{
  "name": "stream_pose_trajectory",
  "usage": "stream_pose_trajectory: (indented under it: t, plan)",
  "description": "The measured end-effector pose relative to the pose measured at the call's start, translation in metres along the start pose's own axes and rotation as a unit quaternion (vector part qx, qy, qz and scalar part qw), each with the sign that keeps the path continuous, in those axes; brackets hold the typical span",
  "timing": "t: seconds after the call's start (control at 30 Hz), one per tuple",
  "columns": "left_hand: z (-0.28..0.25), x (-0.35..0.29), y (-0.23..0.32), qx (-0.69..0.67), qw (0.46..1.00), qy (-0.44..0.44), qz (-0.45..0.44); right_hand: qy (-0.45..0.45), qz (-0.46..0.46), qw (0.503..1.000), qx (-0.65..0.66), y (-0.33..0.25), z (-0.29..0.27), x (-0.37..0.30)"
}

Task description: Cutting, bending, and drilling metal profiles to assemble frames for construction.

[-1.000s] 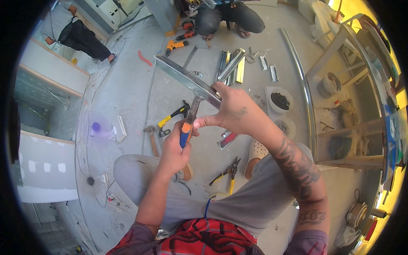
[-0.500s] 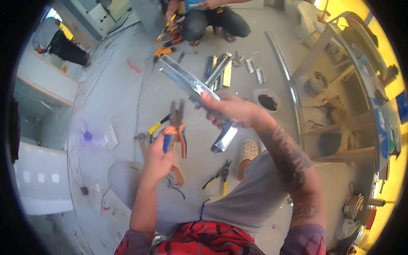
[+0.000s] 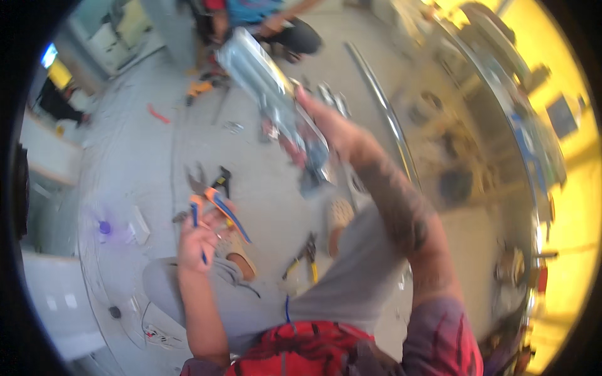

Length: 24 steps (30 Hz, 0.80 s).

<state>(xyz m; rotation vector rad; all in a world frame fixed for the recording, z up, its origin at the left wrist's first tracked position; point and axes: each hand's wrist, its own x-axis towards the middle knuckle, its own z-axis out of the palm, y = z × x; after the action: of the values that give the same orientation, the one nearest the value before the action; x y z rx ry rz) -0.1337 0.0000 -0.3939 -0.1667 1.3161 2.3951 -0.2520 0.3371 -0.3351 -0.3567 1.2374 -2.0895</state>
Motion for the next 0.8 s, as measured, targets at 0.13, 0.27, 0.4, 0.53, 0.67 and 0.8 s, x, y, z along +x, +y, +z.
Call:
stream_pose_trajectory:
  t: [0.13, 0.27, 0.4, 0.53, 0.67, 0.8]
  plan:
    - [-0.039, -0.004, -0.009, -0.158, 0.987, -0.031, -0.023, 0.256, -0.107, 0.951, -0.138, -0.062, -0.026, -0.065]
    - [-0.044, 0.005, -0.033, -0.096, 0.99, 0.09, -0.056, 0.407, 0.036, 0.76, -0.506, -0.054, -0.066, -0.217]
    - [-0.061, 0.02, -0.068, 0.006, 0.984, 0.097, -0.147, 0.459, 0.232, 0.763, -0.392, 0.123, -0.108, -0.378]
    - [-0.059, 0.011, -0.068, 0.031, 0.976, 0.108, -0.188, 0.467, 0.311, 0.754, -0.341, 0.238, -0.106, -0.448]
    - [-0.049, 0.013, -0.068, 0.036, 0.977, 0.119, -0.175, 0.458, 0.405, 0.725, -0.316, 0.269, -0.117, -0.466]
    - [-0.05, 0.018, -0.068, 0.037, 0.978, 0.111, -0.175, 0.592, 0.315, 0.627, -0.396, 0.249, -0.131, -0.467]
